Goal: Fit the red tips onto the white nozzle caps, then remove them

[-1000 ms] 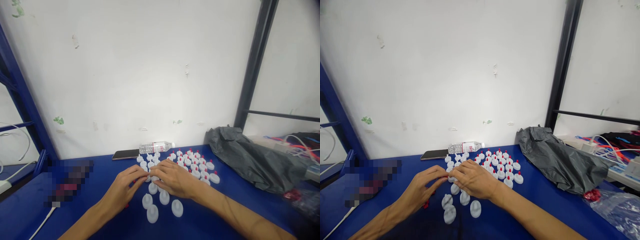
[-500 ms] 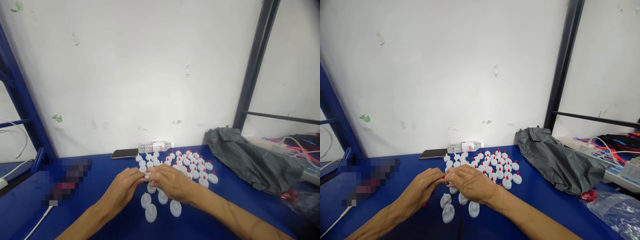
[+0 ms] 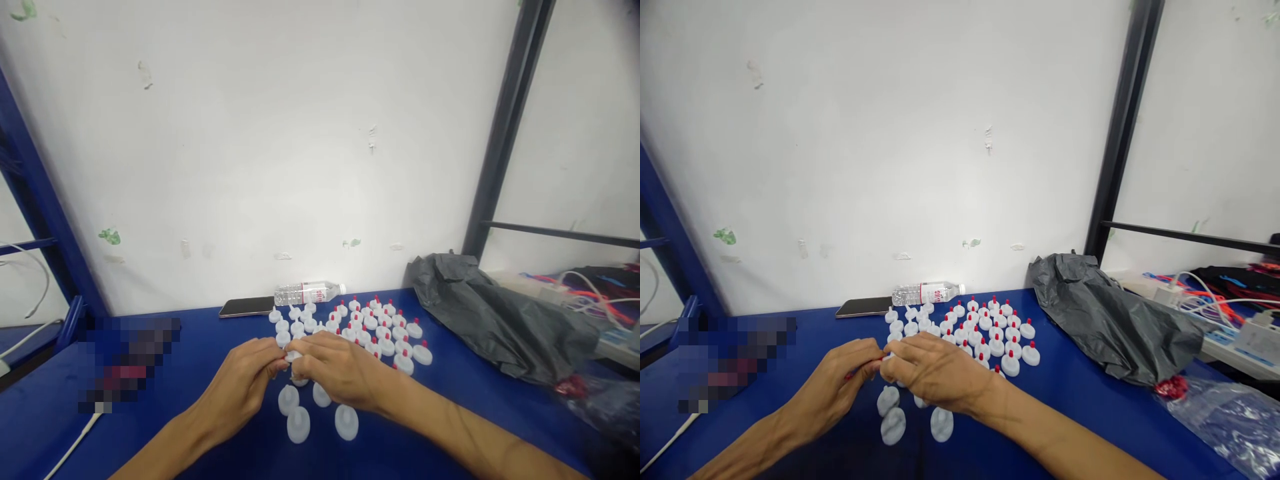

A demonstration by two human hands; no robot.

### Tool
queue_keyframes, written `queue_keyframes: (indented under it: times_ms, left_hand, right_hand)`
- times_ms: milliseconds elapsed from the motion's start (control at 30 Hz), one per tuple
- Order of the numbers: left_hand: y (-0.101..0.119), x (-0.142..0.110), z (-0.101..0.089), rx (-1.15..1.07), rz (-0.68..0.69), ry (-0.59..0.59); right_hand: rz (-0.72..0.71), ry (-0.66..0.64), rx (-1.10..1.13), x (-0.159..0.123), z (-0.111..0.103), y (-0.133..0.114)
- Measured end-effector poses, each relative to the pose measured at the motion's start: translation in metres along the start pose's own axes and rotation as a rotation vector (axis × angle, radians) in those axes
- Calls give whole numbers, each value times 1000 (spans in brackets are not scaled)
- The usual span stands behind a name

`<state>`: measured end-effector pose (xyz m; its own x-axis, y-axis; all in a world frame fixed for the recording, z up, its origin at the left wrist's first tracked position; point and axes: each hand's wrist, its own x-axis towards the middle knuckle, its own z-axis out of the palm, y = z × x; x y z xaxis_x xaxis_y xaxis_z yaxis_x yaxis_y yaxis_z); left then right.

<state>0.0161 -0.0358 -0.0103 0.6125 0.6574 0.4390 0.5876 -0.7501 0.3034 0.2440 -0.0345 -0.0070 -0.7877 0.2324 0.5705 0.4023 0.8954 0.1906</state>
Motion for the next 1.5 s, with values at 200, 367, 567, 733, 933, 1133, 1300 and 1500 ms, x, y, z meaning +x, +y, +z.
queue_keyframes:
  times_ms: [200, 367, 567, 733, 933, 1133, 1300, 1500]
  left_hand:
    - [-1, 11, -14, 124, -88, -41]
    - [-31, 9, -23, 258, -168, -2]
    - [-56, 5, -30, 283, -275, -147]
    - [-53, 5, -32, 213, -297, -225]
    - [-47, 6, -30, 185, -282, -247]
    - [-41, 5, -27, 192, -281, -282]
    - [-41, 5, -24, 175, -262, -304]
    - [-39, 4, -22, 177, -244, -278]
  right_hand:
    - [55, -87, -105, 2, -10, 16]
    - [419, -10, -127, -11, -24, 49]
    - [553, -91, -247, -27, -26, 78]
    - [562, -196, -268, -31, -23, 83]
    - [572, -339, -308, -34, -20, 86]
    - [567, -405, -352, -37, -15, 86]
    - [538, -411, -355, -38, -15, 86]
    - [540, -292, -367, -30, -28, 82]
